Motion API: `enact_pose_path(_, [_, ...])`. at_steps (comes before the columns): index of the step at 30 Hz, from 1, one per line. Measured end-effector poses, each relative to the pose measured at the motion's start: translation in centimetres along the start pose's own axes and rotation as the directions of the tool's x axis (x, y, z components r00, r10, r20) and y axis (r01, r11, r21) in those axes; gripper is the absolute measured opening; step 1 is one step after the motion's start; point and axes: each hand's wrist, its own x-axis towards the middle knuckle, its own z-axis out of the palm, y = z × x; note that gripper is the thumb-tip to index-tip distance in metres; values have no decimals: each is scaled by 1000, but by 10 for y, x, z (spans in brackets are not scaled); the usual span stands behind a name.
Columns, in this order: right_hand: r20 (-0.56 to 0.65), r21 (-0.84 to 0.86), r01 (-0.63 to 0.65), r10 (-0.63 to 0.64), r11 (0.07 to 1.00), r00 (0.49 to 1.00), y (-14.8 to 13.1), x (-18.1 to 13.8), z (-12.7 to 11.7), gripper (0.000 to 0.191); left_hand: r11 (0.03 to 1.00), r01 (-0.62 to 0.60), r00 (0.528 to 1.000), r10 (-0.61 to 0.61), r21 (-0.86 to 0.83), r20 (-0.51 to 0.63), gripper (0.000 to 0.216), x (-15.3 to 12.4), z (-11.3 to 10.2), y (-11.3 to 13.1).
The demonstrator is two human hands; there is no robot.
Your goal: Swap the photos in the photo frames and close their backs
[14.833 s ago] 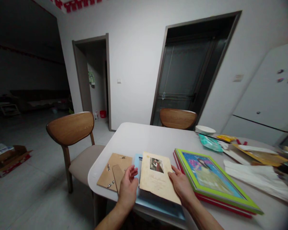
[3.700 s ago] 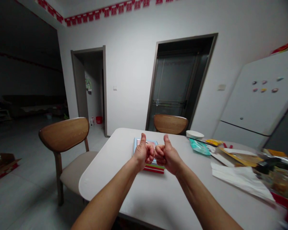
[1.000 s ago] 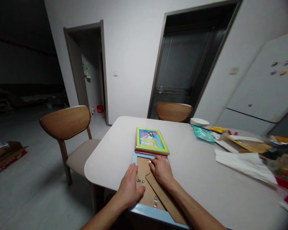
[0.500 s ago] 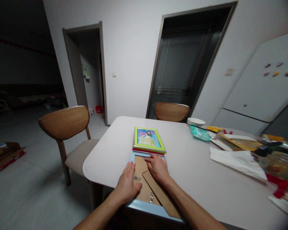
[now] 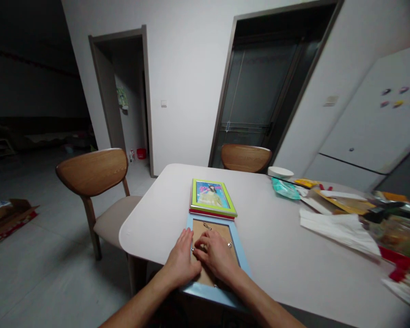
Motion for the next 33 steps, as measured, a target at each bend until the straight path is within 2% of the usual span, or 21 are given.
enact_pose_path(5, [-23,5,-45,45,999,999,2,6,5,15,1000,7,1000,-7,5,12,70,-1,0,2])
enact_pose_path(8, [49,133,-16,10,991,999,8,0,-8,19,999,34,999,-34,-27,2,69,-2,-1,2])
enact_pose_path(11, [163,260,45,-90,964,982,15,-18,-32,25,999,35,999,-35,-36,5,70,-2,-2,3])
enact_pose_path(13, [265,277,65,-141,959,954,18,-32,-44,23,999,35,999,-34,-36,8,71,-2,-2,3])
enact_pose_path(15, [313,266,73,-158,961,937,18,-42,-47,20,998,41,999,-41,-41,5,71,-2,-1,4])
enact_pose_path(21, [171,256,69,-115,964,978,15,-46,-31,9,999,46,999,-46,-8,12,70,-3,-3,7])
enact_pose_path(26, [66,145,-108,100,983,993,22,-41,-25,35,999,44,999,-44,-19,6,68,-4,-3,7])
enact_pose_path(30, [38,66,-111,109,992,993,24,-36,-22,34,997,56,998,-57,-55,-15,66,-3,-1,5])
enact_pose_path(33, [-9,50,-148,149,988,989,25,-31,-26,35,984,116,992,-120,-132,-25,62,-1,-6,9])
